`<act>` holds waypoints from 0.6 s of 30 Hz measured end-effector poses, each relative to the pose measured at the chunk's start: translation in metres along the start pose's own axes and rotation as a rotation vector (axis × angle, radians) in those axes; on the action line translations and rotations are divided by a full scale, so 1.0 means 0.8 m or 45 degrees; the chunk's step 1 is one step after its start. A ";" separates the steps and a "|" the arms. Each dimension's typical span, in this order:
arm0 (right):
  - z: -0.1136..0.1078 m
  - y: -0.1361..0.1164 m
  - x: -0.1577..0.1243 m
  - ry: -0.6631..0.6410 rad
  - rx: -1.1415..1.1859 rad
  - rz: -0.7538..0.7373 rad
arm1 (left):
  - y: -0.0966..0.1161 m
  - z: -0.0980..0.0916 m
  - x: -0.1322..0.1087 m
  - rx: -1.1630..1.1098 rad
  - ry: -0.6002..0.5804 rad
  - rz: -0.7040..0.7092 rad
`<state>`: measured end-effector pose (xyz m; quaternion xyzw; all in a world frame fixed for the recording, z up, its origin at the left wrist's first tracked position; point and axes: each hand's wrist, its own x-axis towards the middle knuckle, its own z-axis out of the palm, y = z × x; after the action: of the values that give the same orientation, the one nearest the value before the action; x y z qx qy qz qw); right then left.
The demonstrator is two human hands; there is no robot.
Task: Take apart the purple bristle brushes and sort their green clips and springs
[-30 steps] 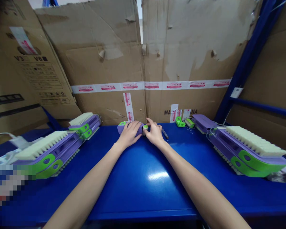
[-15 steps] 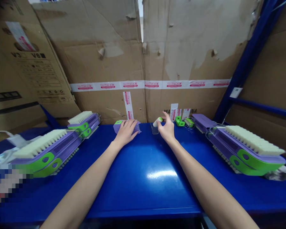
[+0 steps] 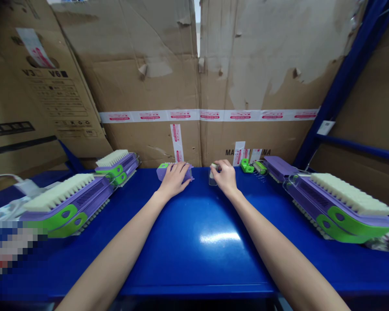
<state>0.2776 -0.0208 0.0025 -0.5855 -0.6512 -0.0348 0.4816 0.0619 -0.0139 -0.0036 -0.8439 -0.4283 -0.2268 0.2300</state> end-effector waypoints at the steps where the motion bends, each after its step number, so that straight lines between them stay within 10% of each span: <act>1: 0.000 0.000 0.000 -0.012 -0.023 0.006 | 0.000 0.000 0.000 0.001 0.003 0.001; 18: 0.007 0.002 -0.004 -0.387 -0.394 0.054 | 0.001 -0.001 -0.001 0.008 -0.011 -0.013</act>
<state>0.2748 -0.0193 -0.0038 -0.6646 -0.6906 -0.0355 0.2829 0.0625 -0.0152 -0.0037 -0.8419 -0.4343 -0.2231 0.2298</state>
